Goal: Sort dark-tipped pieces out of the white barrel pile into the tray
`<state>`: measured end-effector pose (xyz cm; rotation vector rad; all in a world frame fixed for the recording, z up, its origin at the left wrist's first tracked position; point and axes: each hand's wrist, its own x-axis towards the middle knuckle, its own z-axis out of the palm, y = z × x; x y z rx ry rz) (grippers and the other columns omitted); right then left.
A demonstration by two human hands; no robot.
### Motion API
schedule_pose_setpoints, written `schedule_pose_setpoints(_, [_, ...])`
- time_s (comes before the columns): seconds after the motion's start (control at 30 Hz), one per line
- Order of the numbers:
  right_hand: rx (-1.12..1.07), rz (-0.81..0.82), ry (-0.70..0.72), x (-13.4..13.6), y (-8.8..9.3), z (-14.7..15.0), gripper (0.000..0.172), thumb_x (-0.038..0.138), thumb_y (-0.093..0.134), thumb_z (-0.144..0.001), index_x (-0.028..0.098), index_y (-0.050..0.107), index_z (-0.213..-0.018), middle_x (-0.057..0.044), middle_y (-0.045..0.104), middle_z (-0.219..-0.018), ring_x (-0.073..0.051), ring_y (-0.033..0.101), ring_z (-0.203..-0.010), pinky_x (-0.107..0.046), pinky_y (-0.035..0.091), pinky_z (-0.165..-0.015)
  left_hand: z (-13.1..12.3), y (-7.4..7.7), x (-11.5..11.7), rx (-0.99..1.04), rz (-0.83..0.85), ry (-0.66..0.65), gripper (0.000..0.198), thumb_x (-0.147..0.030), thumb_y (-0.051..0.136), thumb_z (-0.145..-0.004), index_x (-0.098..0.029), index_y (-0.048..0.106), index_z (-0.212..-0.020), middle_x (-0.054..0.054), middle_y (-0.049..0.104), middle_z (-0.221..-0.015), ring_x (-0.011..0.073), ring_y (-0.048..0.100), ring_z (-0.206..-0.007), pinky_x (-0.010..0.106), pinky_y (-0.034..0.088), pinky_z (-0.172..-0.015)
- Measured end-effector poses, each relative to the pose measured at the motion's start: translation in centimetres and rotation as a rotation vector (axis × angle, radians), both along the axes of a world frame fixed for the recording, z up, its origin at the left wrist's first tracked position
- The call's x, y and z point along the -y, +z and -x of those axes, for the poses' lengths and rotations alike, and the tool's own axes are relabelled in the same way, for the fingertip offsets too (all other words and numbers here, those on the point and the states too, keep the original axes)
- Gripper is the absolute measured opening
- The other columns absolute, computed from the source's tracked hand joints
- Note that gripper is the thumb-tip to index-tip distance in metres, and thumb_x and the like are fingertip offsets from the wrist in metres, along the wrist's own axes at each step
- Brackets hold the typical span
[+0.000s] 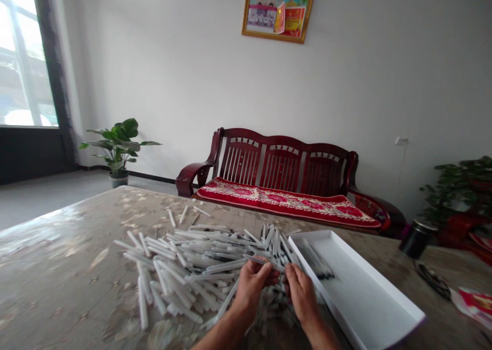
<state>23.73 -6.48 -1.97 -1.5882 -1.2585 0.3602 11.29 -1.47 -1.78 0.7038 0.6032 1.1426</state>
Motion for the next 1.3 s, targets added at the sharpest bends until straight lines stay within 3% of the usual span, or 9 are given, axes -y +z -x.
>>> schedule_pose_setpoints(0.2, [-0.086, -0.046, 0.061, -0.2, 0.1, 0.4, 0.046, 0.066, 0.044, -0.087, 0.024, 0.050, -0.068, 0.004, 0.043, -0.055, -0.015, 0.043, -0.051, -0.026, 0.033, -0.046, 0.1, 0.1, 0.0, -0.019, -0.033, 0.003, 0.050, -0.047, 0.090, -0.048, -0.015, 0.062, -0.073, 0.002, 0.071, -0.062, 0.0160, 0.067, -0.057, 0.027, 0.054, -0.058])
schedule_pose_setpoints(0.37, [-0.354, 0.012, 0.062, -0.1, 0.3, 0.3, 0.049, 0.069, 0.045, -0.086, 0.024, 0.045, -0.065, 0.007, 0.037, -0.051, -0.012, 0.035, -0.043, -0.024, 0.027, -0.040, 0.0, 0.6, 0.2, -0.052, -0.111, -0.044, 0.047, -0.048, 0.089, -0.050, -0.015, 0.062, -0.068, 0.002, 0.069, -0.059, 0.0152, 0.064, -0.053, 0.027, 0.054, -0.057])
schedule_pose_setpoints(0.53, [-0.444, -0.005, 0.091, 0.2, 0.4, -0.9, 0.052, 0.073, 0.045, -0.083, 0.023, 0.047, -0.067, 0.006, 0.040, -0.052, -0.011, 0.035, -0.044, -0.024, 0.030, -0.042, 0.9, 1.2, -0.4, -0.079, -0.063, -0.276, 0.044, -0.052, 0.081, -0.062, -0.012, 0.068, -0.075, 0.005, 0.071, -0.065, 0.0089, 0.058, -0.047, 0.016, 0.040, -0.042])
schedule_pose_setpoints(0.67, [-0.266, 0.025, 0.169, 0.3, 0.8, -1.3, 0.052, 0.072, 0.047, -0.083, 0.024, 0.044, -0.063, 0.006, 0.039, -0.052, -0.012, 0.036, -0.046, -0.024, 0.030, -0.043, 1.9, 1.3, -0.9, -0.103, 0.141, -0.641, 0.052, -0.061, 0.065, -0.075, -0.009, 0.068, -0.071, 0.001, 0.059, -0.047, 0.0021, 0.036, -0.031, 0.014, 0.014, -0.031])
schedule_pose_setpoints(0.73, [-0.155, 0.043, 0.208, 0.5, 1.2, -1.3, 0.049, 0.068, 0.043, -0.087, 0.023, 0.047, -0.066, 0.005, 0.045, -0.054, -0.013, 0.041, -0.049, -0.025, 0.033, -0.047, 2.2, 1.2, -0.9, -0.100, 0.182, -0.750, 0.047, -0.056, 0.069, -0.076, -0.009, 0.068, -0.070, -0.001, 0.056, -0.046, 0.0015, 0.034, -0.031, 0.014, 0.013, -0.031])
schedule_pose_setpoints(0.87, [0.155, 0.147, 0.183, 1.5, 2.6, -1.7, 0.033, 0.052, 0.046, -0.090, 0.024, 0.061, -0.085, 0.001, 0.064, -0.069, -0.017, 0.057, -0.064, -0.025, 0.038, -0.059, 2.3, 1.0, -0.7, -0.025, 0.136, -0.600, 0.035, -0.043, 0.082, -0.067, -0.012, 0.067, -0.071, -0.001, 0.061, -0.054, 0.0054, 0.050, -0.040, 0.013, 0.035, -0.037])
schedule_pose_setpoints(1.0, [0.550, 0.327, 0.053, 2.7, 3.7, -2.4, 0.011, 0.033, 0.061, -0.080, 0.024, 0.065, -0.075, -0.001, 0.070, -0.077, -0.019, 0.063, -0.075, -0.025, 0.036, -0.065, 2.1, 0.9, -1.2, 0.085, 0.111, -0.319, 0.030, -0.034, 0.086, -0.065, -0.014, 0.067, -0.077, 0.002, 0.071, -0.072, 0.0090, 0.064, -0.058, 0.016, 0.052, -0.053])
schedule_pose_setpoints(1.13, [0.747, 0.450, 0.011, 3.2, 3.6, -2.4, 0.005, 0.025, 0.063, -0.073, 0.024, 0.068, -0.074, -0.002, 0.072, -0.084, -0.019, 0.066, -0.079, -0.025, 0.035, -0.064, 1.9, 0.5, -1.8, 0.160, 0.142, -0.126, 0.029, -0.024, 0.090, -0.060, -0.015, 0.067, -0.076, 0.002, 0.072, -0.075, 0.0098, 0.067, -0.064, 0.018, 0.056, -0.062])
schedule_pose_setpoints(1.3, [0.813, 0.491, 0.068, 3.2, 3.1, -1.6, 0.011, 0.020, 0.060, -0.074, 0.025, 0.069, -0.070, -0.002, 0.072, -0.084, -0.019, 0.068, -0.080, -0.025, 0.036, -0.064, 1.6, 0.2, -1.6, 0.170, 0.100, -0.097, 0.039, -0.029, 0.093, -0.053, -0.015, 0.068, -0.080, 0.002, 0.073, -0.076, 0.0112, 0.068, -0.067, 0.020, 0.057, -0.066])
